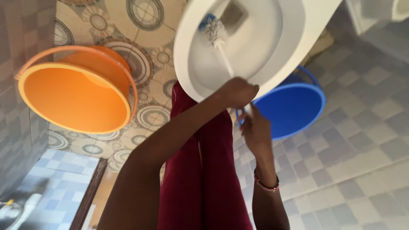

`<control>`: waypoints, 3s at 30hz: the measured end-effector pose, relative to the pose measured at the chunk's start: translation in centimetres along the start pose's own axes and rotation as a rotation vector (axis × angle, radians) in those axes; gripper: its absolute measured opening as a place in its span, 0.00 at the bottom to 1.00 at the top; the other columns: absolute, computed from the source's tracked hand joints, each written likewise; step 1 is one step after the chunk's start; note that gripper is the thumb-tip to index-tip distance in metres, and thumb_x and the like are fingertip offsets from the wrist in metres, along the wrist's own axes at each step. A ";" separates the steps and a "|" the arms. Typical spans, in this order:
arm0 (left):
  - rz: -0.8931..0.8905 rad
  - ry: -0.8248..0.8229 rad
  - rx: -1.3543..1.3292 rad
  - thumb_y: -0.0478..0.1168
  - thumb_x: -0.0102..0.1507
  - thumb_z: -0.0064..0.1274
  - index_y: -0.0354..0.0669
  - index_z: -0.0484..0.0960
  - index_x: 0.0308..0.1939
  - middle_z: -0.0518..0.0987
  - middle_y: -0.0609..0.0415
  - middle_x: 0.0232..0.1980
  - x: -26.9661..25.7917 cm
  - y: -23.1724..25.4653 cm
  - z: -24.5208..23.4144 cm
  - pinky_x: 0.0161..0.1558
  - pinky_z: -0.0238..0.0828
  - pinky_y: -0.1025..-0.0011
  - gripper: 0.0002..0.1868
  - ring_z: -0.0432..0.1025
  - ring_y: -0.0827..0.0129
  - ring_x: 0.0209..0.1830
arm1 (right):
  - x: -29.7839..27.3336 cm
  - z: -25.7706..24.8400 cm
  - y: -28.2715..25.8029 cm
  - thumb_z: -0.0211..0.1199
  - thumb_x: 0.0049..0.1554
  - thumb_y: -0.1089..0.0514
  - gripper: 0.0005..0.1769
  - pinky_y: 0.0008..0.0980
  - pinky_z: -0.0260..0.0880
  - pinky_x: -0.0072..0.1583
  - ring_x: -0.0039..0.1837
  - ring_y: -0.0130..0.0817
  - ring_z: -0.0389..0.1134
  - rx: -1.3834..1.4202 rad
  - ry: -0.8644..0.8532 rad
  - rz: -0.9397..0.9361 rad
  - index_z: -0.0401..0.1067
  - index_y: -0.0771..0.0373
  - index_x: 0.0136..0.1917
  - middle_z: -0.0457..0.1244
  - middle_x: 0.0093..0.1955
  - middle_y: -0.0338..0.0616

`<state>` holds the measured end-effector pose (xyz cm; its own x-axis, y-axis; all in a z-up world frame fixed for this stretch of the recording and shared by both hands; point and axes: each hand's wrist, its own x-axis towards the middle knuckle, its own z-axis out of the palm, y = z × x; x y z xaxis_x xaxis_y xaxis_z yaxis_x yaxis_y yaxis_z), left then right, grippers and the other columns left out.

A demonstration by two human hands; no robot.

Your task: The person cleans a toilet by scrubbing the interior with a brush, pouring liquid from a pink container, flushing, and wiping the rim with toilet paper.

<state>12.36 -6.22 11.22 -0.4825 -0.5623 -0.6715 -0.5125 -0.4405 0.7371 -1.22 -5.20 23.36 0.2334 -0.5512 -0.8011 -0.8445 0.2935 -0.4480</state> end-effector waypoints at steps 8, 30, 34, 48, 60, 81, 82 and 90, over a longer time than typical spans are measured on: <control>0.010 0.845 -0.516 0.46 0.74 0.35 0.33 0.74 0.60 0.78 0.42 0.51 -4.2 -5.5 3.1 0.47 0.75 0.66 0.21 0.77 0.59 0.38 | 6.3 4.3 -0.3 0.49 0.71 0.46 0.22 0.36 0.61 0.35 0.30 0.35 0.62 0.004 -0.016 0.081 0.65 0.69 0.50 0.61 0.29 0.47; -0.314 0.436 -1.481 0.53 0.69 0.41 0.38 0.75 0.32 0.74 0.40 0.23 8.6 -0.7 3.0 0.20 0.70 0.53 0.23 0.71 0.53 0.17 | 14.6 0.8 7.0 0.50 0.74 0.46 0.20 0.22 0.45 0.20 0.18 0.24 0.47 1.600 -0.352 0.321 0.65 0.56 0.43 0.51 0.21 0.32; -0.526 0.405 -1.574 0.56 0.71 0.41 0.35 0.75 0.31 0.70 0.45 0.22 7.4 -4.0 0.0 0.11 0.67 0.53 0.27 0.67 0.54 0.11 | 19.1 4.6 6.8 0.49 0.70 0.47 0.14 0.22 0.48 0.20 0.17 0.23 0.49 1.408 -0.220 0.513 0.66 0.51 0.45 0.51 0.20 0.29; 0.006 0.418 -1.196 0.34 0.59 0.59 0.21 0.78 0.34 0.78 0.39 0.27 9.3 -2.0 14.7 0.25 0.71 0.57 0.13 0.72 0.62 0.24 | 6.7 2.1 12.3 0.50 0.69 0.55 0.17 0.23 0.49 0.20 0.16 0.23 0.46 1.644 -0.120 0.571 0.65 0.56 0.37 0.49 0.17 0.30; -0.064 0.491 -1.126 0.40 0.69 0.47 0.26 0.77 0.49 0.76 0.46 0.38 10.3 -1.0 18.9 0.33 0.72 0.62 0.15 0.71 0.63 0.33 | 3.7 0.5 11.3 0.47 0.64 0.56 0.08 0.18 0.45 0.19 0.19 0.21 0.47 1.346 0.018 0.622 0.66 0.56 0.47 0.56 0.26 0.36; -0.579 0.500 -1.361 0.47 0.70 0.39 0.34 0.77 0.45 0.81 0.43 0.35 -10.1 -5.2 16.6 0.26 0.73 0.61 0.19 0.77 0.57 0.27 | -3.9 16.0 7.5 0.43 0.69 0.46 0.16 0.24 0.52 0.18 0.17 0.23 0.52 1.229 -0.254 0.629 0.65 0.56 0.47 0.53 0.25 0.34; -0.602 0.491 -1.320 0.49 0.70 0.38 0.35 0.77 0.43 0.81 0.43 0.35 -11.7 -6.1 14.9 0.24 0.74 0.61 0.20 0.78 0.57 0.26 | -2.2 15.5 6.7 0.43 0.70 0.50 0.13 0.23 0.53 0.20 0.19 0.22 0.53 1.281 -0.342 0.583 0.64 0.57 0.49 0.55 0.27 0.35; -0.401 0.521 -1.554 0.51 0.73 0.43 0.38 0.77 0.34 0.75 0.54 0.30 0.2 2.8 21.6 0.35 0.69 0.67 0.21 0.70 0.69 0.30 | -4.2 5.3 9.9 0.32 0.70 0.52 0.19 0.26 0.51 0.21 0.22 0.23 0.54 0.761 -0.019 0.710 0.63 0.61 0.56 0.60 0.31 0.36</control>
<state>-4.51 7.55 11.52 -0.0731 -0.2670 -0.9609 0.7519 -0.6478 0.1227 -8.00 4.10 20.18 -0.1850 -0.0484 -0.9815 -0.2645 0.9644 0.0024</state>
